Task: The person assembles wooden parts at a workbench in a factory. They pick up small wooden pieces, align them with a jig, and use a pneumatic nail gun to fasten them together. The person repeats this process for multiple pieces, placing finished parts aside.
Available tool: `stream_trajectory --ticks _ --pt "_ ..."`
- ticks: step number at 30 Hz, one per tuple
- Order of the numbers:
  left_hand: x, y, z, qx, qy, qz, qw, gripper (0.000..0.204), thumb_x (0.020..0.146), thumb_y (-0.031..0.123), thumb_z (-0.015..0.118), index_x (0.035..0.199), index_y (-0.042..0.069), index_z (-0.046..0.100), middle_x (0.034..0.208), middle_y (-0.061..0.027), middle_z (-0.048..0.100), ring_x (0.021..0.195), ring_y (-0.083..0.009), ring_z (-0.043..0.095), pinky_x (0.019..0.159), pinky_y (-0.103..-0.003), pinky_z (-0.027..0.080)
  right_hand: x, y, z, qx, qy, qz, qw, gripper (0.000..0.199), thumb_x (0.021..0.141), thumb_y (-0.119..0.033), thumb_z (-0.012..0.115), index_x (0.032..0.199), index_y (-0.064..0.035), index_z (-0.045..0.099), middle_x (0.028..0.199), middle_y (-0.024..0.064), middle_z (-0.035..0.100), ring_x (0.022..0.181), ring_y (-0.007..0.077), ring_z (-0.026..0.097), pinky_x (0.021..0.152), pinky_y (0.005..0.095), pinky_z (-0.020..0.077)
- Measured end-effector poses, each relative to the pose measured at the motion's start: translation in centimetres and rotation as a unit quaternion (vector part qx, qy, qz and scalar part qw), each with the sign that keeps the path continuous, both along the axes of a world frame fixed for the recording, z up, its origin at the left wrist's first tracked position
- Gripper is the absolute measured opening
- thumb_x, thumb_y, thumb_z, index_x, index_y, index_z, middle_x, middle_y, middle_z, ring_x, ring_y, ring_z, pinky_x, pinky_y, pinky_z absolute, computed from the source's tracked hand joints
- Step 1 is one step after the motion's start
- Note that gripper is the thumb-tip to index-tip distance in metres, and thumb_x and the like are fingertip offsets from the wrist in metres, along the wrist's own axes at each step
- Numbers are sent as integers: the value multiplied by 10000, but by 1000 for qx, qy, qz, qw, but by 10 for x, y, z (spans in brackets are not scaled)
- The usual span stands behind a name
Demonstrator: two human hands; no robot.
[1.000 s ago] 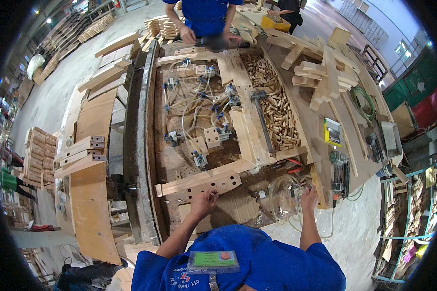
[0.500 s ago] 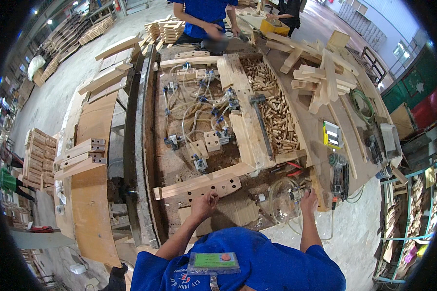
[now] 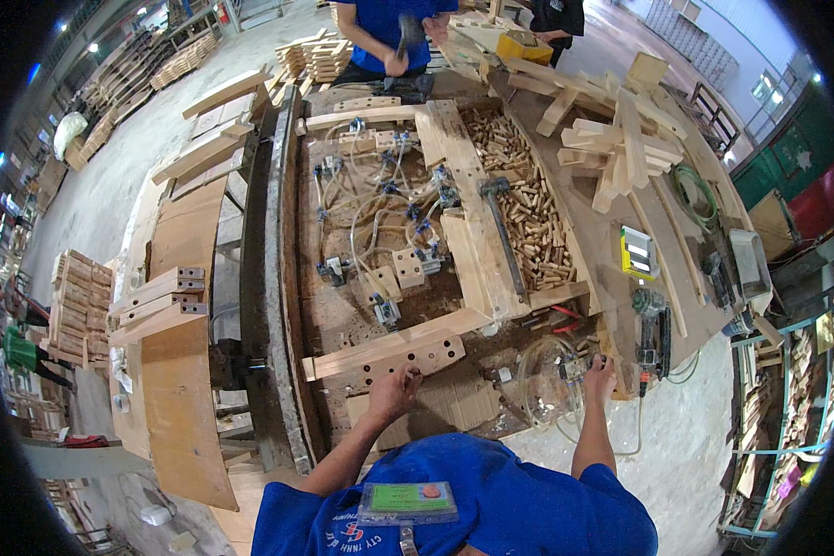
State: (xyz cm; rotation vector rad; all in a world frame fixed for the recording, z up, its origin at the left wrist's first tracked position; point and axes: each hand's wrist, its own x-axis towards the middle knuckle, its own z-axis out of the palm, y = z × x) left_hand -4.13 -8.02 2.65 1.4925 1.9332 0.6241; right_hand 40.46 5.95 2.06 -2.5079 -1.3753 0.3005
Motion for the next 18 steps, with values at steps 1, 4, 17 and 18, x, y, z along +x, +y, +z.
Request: stream_trajectory --ticks 1,4,17,18 --pt "1 1 1 -7 0 -1 1000 216 967 317 679 1111 159 644 813 -164 730 751 -397 711 669 -522 537 3 0 0 1 -3 -5 1000 422 1026 -407 579 1296 -87 639 1128 205 731 1013 414 704 862 544 536" --pt "6 6 3 -11 -20 -10 1000 238 965 329 680 1126 158 638 842 -161 737 781 -396 713 691 -525 537 25 -4 2 23 -83 14 996 422 1021 -409 577 1270 -76 647 1095 228 730 989 407 712 847 533 545" --pt "4 3 6 -49 -9 -12 999 276 949 295 686 1152 119 623 908 -188 744 841 -410 723 734 -525 553 60 36 99 4 -263 26 964 590 980 -316 638 1477 -31 496 1291 239 638 1204 371 617 1020 552 454" --pt "4 3 8 -54 -17 -11 998 274 951 290 680 1146 103 630 929 -206 739 854 -431 714 747 -534 551 65 41 96 -13 -239 31 971 616 979 -330 638 1489 -22 480 1308 250 630 1216 380 613 1028 547 455"
